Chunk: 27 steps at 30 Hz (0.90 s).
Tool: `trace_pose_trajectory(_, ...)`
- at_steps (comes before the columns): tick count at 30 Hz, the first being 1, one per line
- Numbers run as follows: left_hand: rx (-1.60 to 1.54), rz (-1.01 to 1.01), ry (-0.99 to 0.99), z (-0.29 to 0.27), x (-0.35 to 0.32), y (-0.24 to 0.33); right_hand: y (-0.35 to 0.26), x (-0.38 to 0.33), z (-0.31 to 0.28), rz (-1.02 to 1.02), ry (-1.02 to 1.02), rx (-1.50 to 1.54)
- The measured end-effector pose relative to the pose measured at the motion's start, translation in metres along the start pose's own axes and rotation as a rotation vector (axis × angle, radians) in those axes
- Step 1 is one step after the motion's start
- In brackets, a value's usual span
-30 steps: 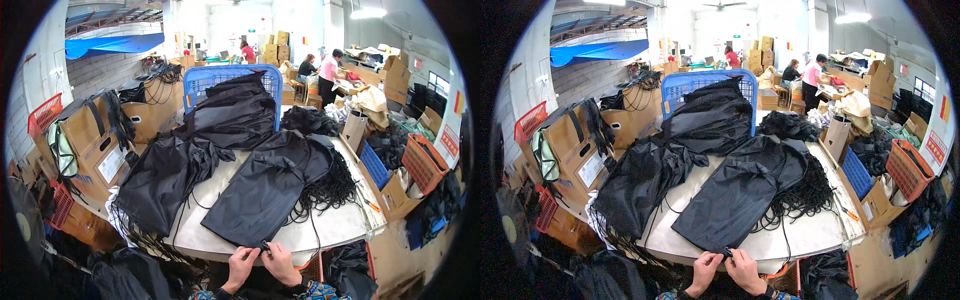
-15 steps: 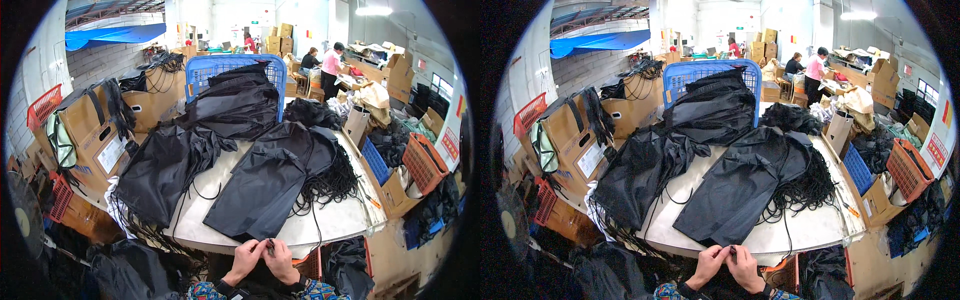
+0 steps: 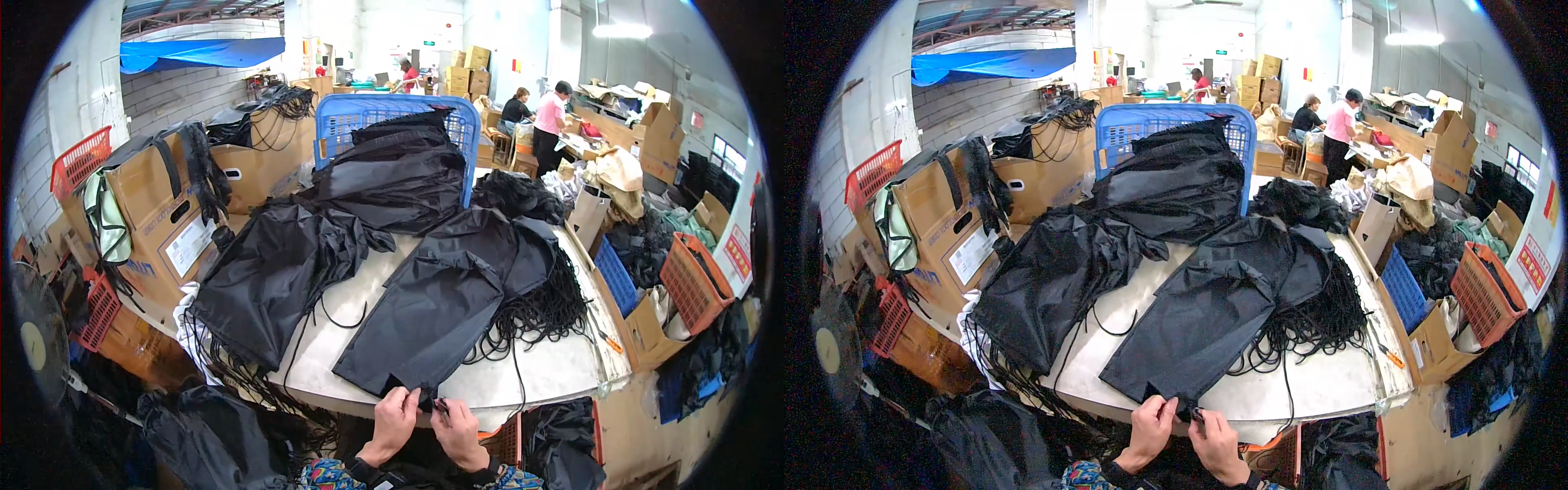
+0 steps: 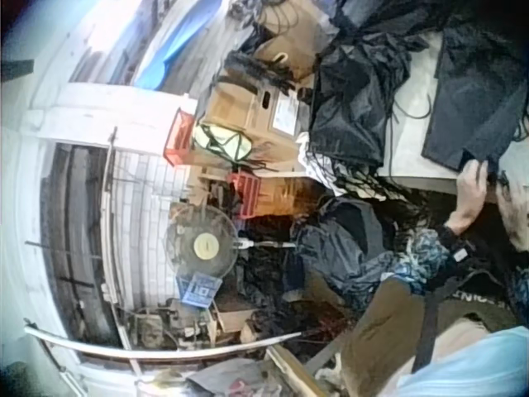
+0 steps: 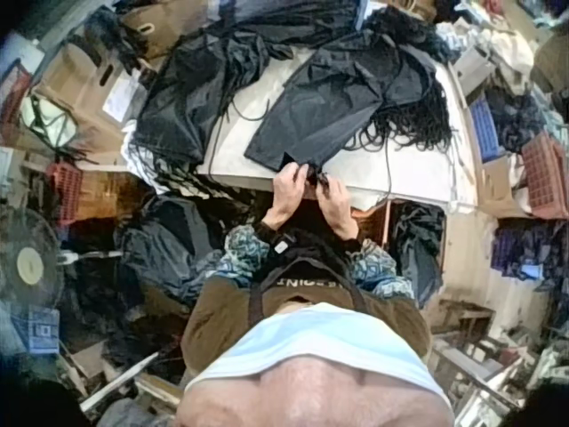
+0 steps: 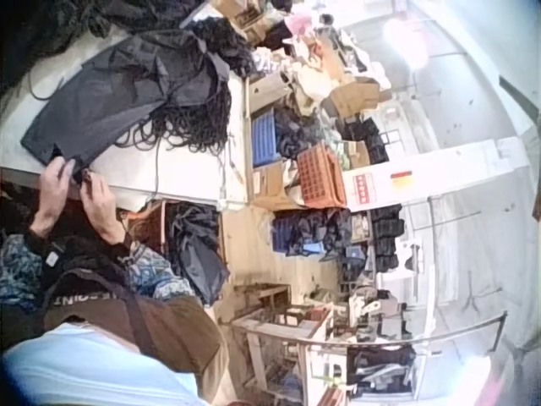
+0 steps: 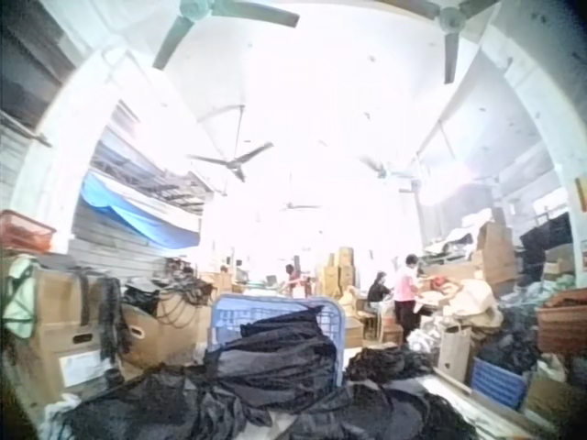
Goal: The person is assembling black drawstring bags by threading black cords through the top hems. They repeatedly pick up a bag, thread the cord through the fabric channel, and pull it tight to secure the drawstring mechanism. The process is performed one bag at a time on a workbench in a factory setting.
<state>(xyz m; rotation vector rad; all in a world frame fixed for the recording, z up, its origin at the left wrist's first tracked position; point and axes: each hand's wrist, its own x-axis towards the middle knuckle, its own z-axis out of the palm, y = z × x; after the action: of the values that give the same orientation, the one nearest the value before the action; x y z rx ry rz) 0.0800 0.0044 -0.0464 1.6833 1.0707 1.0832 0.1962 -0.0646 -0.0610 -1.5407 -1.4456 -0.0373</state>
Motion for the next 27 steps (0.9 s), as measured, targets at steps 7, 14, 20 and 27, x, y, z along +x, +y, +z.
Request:
trace_pose_trajectory(7,0.133,0.284,-0.03,-0.003,0.0,0.007,-0.002,0.0,-0.006,0.033,-0.025,0.026)
trace_pose_trajectory(14,-0.629,-0.467,-0.464,-0.022,0.003,0.005,-0.005,0.01,-0.022,0.178,-0.044,0.17)
trace_pose_trajectory(20,-0.939,-0.679,-0.335,-0.012,0.01,0.01,-0.004,0.012,-0.031,0.809,-0.192,1.008)
trace_pose_trajectory(27,-1.187,-0.715,-0.296,-0.005,0.012,0.026,-0.012,0.004,-0.053,0.385,-0.17,0.489)
